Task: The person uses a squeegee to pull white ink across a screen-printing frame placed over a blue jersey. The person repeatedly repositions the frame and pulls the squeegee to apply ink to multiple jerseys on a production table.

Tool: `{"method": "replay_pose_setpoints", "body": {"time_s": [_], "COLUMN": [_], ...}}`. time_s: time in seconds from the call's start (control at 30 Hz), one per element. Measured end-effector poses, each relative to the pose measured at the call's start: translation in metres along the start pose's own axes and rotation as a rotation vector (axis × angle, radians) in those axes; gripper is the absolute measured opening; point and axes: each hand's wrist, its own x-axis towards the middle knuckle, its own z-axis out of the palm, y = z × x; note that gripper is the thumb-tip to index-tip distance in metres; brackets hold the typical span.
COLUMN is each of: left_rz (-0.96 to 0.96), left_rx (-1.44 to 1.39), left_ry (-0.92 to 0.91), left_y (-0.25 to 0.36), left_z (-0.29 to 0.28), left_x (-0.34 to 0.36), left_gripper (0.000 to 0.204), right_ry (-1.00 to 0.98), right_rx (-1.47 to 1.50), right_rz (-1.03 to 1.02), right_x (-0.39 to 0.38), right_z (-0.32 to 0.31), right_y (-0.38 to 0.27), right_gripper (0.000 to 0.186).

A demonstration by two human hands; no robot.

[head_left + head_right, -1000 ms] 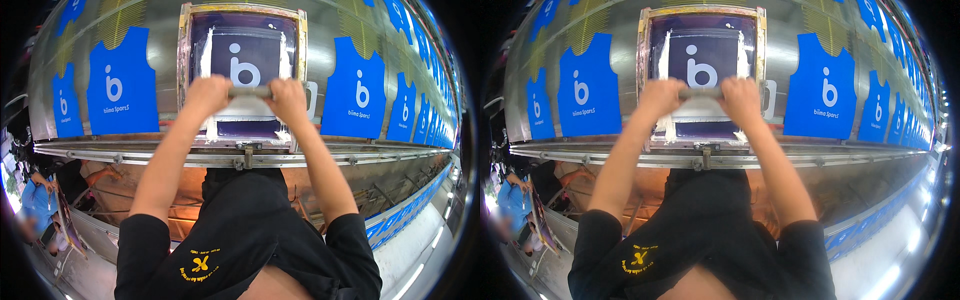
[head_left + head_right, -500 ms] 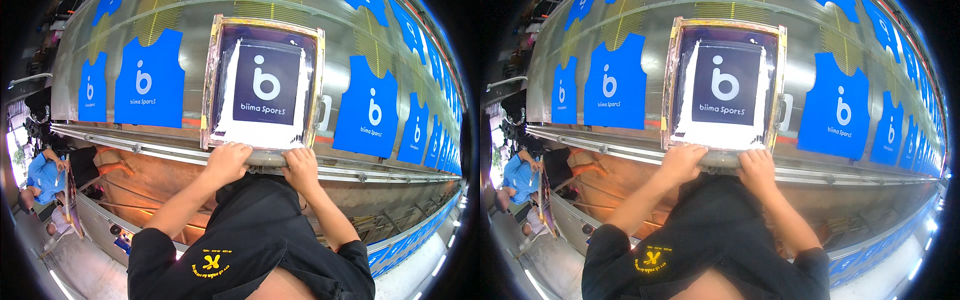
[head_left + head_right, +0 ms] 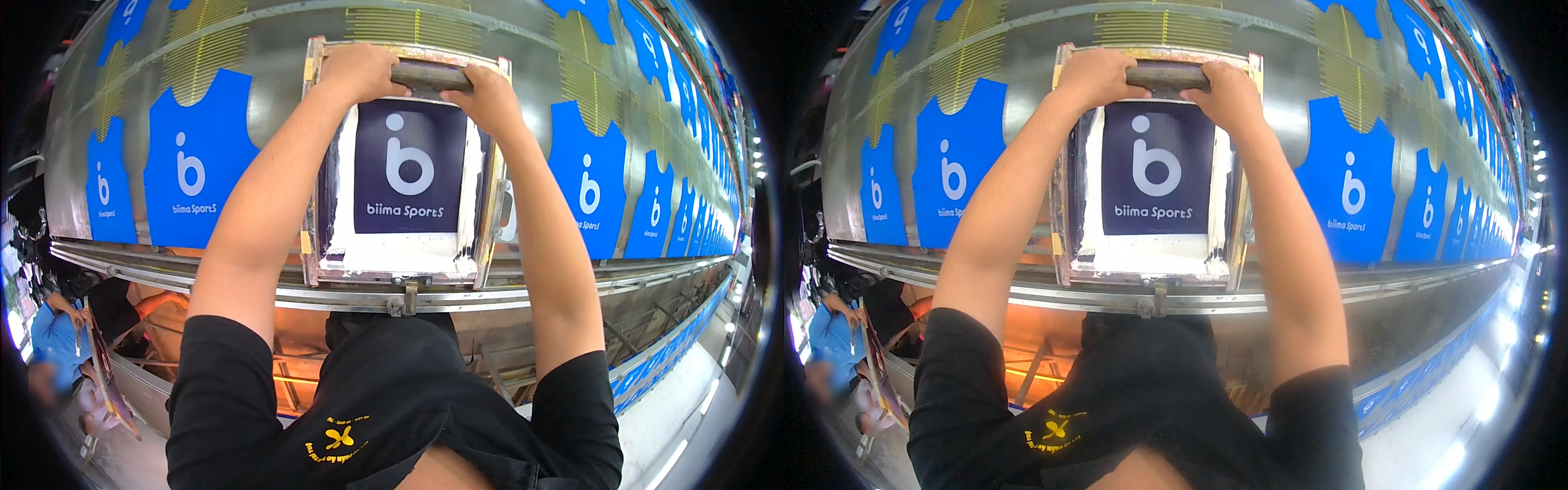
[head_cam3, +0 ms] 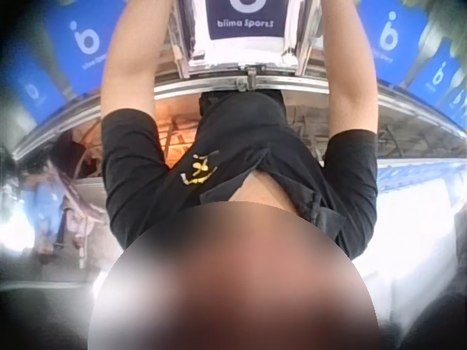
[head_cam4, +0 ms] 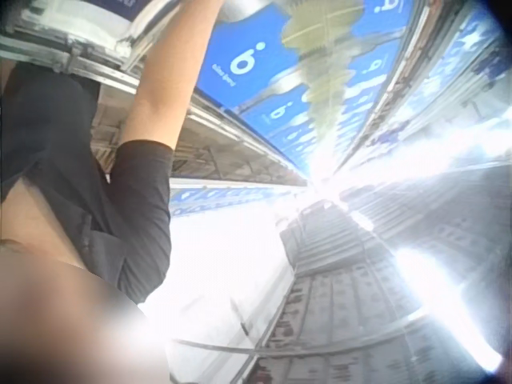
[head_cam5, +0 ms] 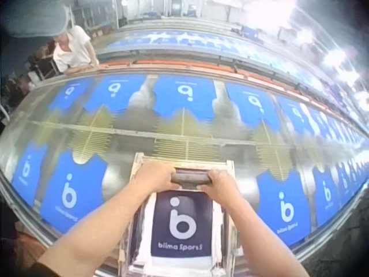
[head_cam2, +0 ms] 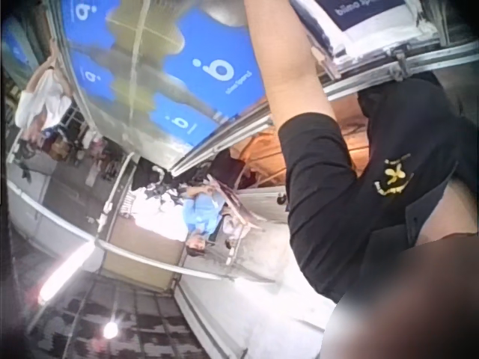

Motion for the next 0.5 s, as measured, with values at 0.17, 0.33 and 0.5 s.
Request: {"method": "replay_pose_setpoints", "body": {"time_s": [0.17, 0.33, 0.5], "left_rz": [-0.014, 0.028, 0.031], "left_rx": [0.013, -0.081, -0.128], "left_ry": [-0.041, 0.0, -0.102], "left_y": [0.03, 0.085, 0.084], "left_z": [0.044, 0.078, 0.056], "left_x": [-0.078, -0.206, -0.198], "left_gripper": [0.046, 0.036, 0.044], "right_ry": [-0.065, -0.041, -0.079], "right_rx": [-0.048, 0.042, 0.07], "right_rz": [-0.026, -0.084, -0.106], "right_x": [-0.083, -0.216, -0.212], "right_z": [0.022, 0.013, 0.004], "right_y": [-0.003, -0.052, -0.048], "right_gripper": [0.04, 0.04, 0.039]}}
